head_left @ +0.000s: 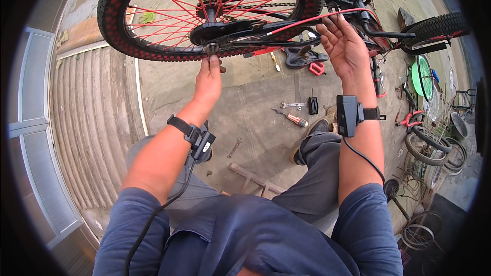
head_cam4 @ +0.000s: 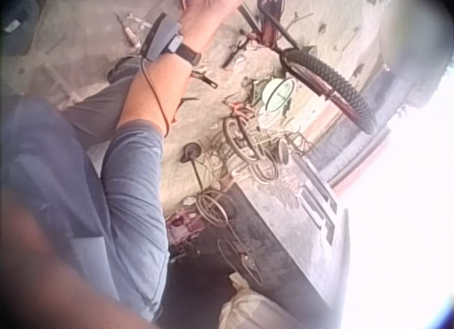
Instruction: The person removes the rear wheel from a bicycle, then uses a wrench to loosen and remove the axle nut. They then reattach the wheel to the frame and tighten the axle nut to secure it.
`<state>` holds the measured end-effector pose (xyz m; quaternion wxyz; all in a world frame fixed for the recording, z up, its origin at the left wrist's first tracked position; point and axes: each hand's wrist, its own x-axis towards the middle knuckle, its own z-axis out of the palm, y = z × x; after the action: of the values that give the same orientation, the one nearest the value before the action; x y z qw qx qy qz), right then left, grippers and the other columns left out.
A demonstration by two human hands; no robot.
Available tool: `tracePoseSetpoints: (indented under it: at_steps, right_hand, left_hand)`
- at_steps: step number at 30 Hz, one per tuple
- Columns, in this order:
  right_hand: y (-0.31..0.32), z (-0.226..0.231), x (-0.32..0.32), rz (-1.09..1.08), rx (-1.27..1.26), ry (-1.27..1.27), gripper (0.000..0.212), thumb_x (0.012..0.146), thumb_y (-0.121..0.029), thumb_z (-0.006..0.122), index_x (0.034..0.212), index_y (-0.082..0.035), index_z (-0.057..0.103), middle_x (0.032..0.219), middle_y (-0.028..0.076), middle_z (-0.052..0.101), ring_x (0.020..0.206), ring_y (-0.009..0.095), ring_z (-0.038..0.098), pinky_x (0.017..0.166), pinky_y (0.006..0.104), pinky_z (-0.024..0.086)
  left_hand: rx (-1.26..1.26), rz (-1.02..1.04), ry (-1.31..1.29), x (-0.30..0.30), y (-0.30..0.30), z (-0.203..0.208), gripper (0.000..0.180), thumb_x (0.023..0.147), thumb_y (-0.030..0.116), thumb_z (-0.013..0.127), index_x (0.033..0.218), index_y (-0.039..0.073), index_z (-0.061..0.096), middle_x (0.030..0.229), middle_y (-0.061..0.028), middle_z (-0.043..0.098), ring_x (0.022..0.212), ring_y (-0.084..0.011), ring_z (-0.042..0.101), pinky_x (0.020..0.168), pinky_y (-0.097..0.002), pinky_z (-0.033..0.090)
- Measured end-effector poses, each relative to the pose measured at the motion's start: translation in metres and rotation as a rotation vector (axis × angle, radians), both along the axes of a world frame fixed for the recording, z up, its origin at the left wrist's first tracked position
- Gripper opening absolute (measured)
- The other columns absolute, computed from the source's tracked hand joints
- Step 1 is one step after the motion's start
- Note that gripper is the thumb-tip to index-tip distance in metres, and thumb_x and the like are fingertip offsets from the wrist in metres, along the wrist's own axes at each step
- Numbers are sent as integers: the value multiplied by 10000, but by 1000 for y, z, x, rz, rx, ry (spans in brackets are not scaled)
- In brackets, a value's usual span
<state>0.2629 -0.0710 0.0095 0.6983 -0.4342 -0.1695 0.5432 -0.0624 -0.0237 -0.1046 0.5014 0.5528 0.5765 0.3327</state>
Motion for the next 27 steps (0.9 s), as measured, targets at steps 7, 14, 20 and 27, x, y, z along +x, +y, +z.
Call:
tracePoseSetpoints:
  at_steps: [7, 14, 20, 27]
  right_hand:
    - [0, 0, -4, -6, 0, 5, 257, 998, -221, 571, 1164, -28, 609, 1115, 118, 679, 998, 251, 686, 764, 312, 574]
    - [0, -1, -3, 4, -11, 3, 249, 992, -225, 582, 1156, -38, 608, 1118, 113, 673, 987, 242, 686, 751, 307, 568]
    - [-4, -9, -27, 24, -111, -37, 203, 972, -215, 625, 1081, -51, 578, 1054, 108, 668, 904, 228, 702, 696, 295, 562]
    - [-6, -28, -105, 514, -318, -240, 287, 949, -322, 663, 1044, -60, 596, 1049, 85, 661, 842, 158, 677, 719, 281, 511]
  left_hand:
    - [-537, -74, -749, 36, -20, 24, 589, 1006, 629, 324, 1061, 83, 539, 1006, -120, 657, 959, -245, 606, 908, -424, 476]
    - [-870, -93, -1006, 47, -56, 67, 419, 1040, 476, 420, 1019, 76, 546, 763, -36, 586, 794, -232, 616, 769, -420, 517]
    - [-696, -333, -368, -12, -49, 119, 317, 1043, 333, 491, 1081, 29, 571, 682, 12, 519, 586, -111, 512, 547, -272, 450]
    - [-260, -380, 38, -134, -23, 201, 305, 1017, 254, 551, 1185, 14, 637, 670, 56, 470, 595, -38, 440, 541, -206, 381]
